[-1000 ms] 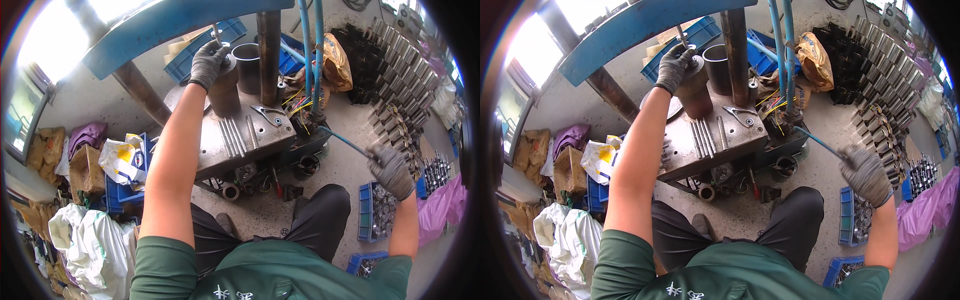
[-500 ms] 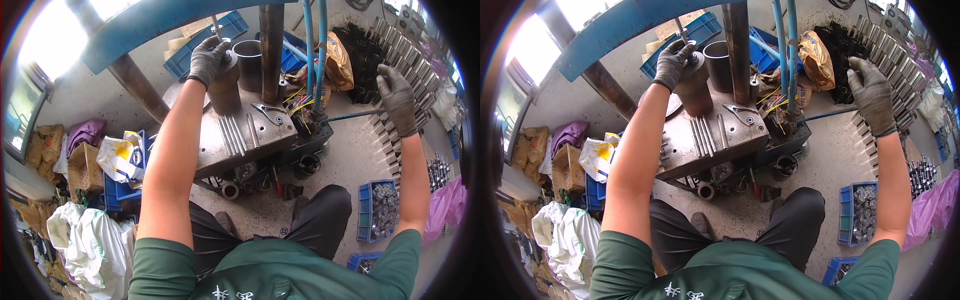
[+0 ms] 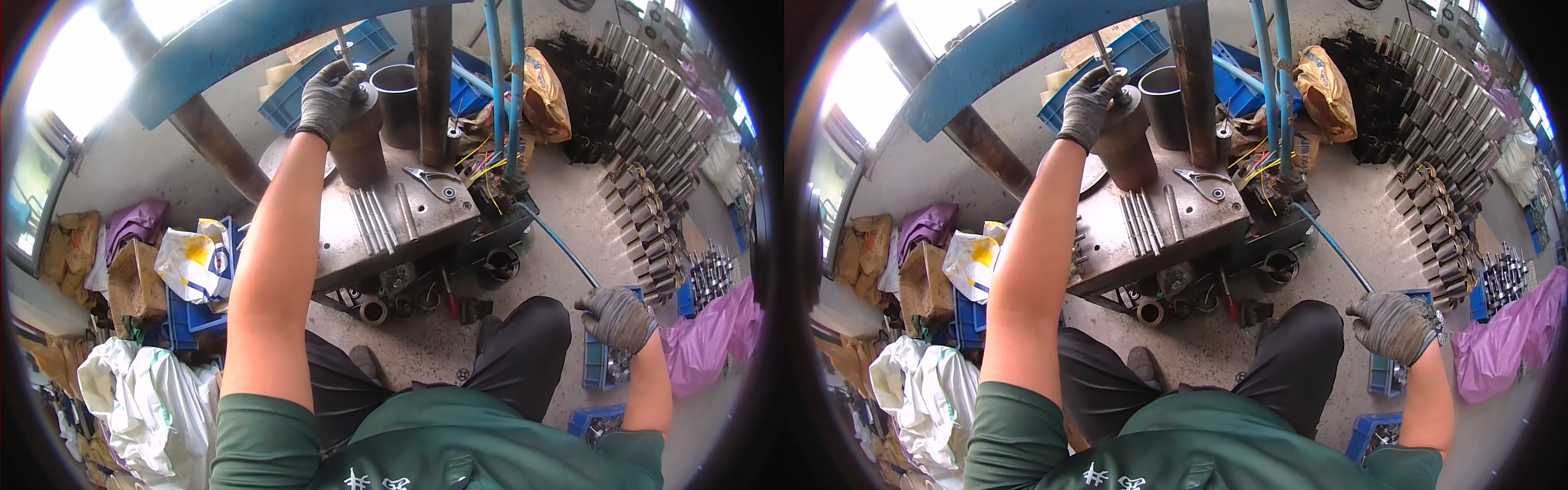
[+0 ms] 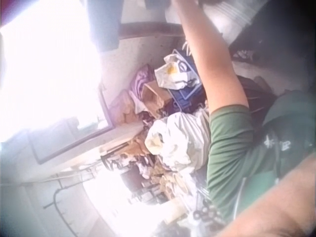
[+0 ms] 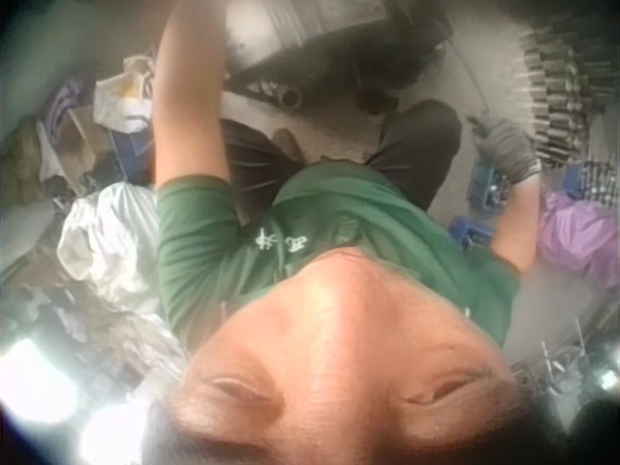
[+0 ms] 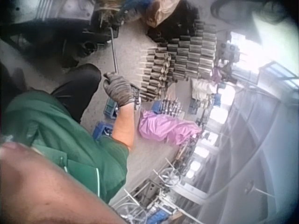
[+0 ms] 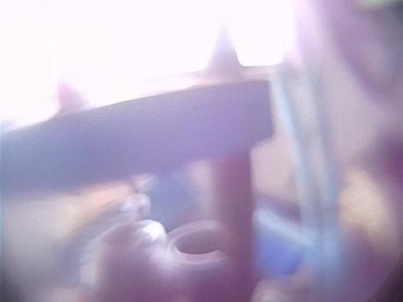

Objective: The person places metal components onto a press machine, operates the machine with a lever, and places the processed parts into a container.

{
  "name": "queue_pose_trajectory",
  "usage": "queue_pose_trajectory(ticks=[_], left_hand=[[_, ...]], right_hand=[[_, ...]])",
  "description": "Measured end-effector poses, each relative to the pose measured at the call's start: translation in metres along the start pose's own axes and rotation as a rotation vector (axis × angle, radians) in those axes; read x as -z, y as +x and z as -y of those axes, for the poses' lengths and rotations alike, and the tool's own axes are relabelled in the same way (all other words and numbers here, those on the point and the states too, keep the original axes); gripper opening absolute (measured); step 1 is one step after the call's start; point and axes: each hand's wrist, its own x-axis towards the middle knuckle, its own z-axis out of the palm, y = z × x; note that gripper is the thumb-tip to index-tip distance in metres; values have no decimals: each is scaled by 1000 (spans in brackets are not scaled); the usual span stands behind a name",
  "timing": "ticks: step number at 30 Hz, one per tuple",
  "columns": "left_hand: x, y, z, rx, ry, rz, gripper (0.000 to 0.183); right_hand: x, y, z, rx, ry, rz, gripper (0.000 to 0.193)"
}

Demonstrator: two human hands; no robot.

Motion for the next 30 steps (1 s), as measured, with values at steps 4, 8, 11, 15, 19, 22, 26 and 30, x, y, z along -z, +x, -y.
queue_pose_trajectory(ticks=[4,8,11,15,19,22,26,30], left_hand=[[-1,-1,-2,36,-53,7,31],[-1,1,-2,-13,22,-15,28],[0,0,0,46,-50,13,28],[0,1,1,27,-30,8,29],[0,2,-1,13,-15,36,27],[-1,-1,-4,7,-26,27,27],[-3,-6,-8,18,10,-11,26],[-3,-6,-9,-1,33,14,26]], right_hand=[[9,3,1,-71,76,-105,27],[12,3,1,-34,91,-179,27],[13,4,1,-29,58,-100,28],[18,4,1,-63,177,-268,28],[17,6,0,-59,180,-308,29],[16,7,-1,-72,94,-207,28],[25,8,-1,-42,102,-117,28],[40,15,-2,-56,184,-397,31]])
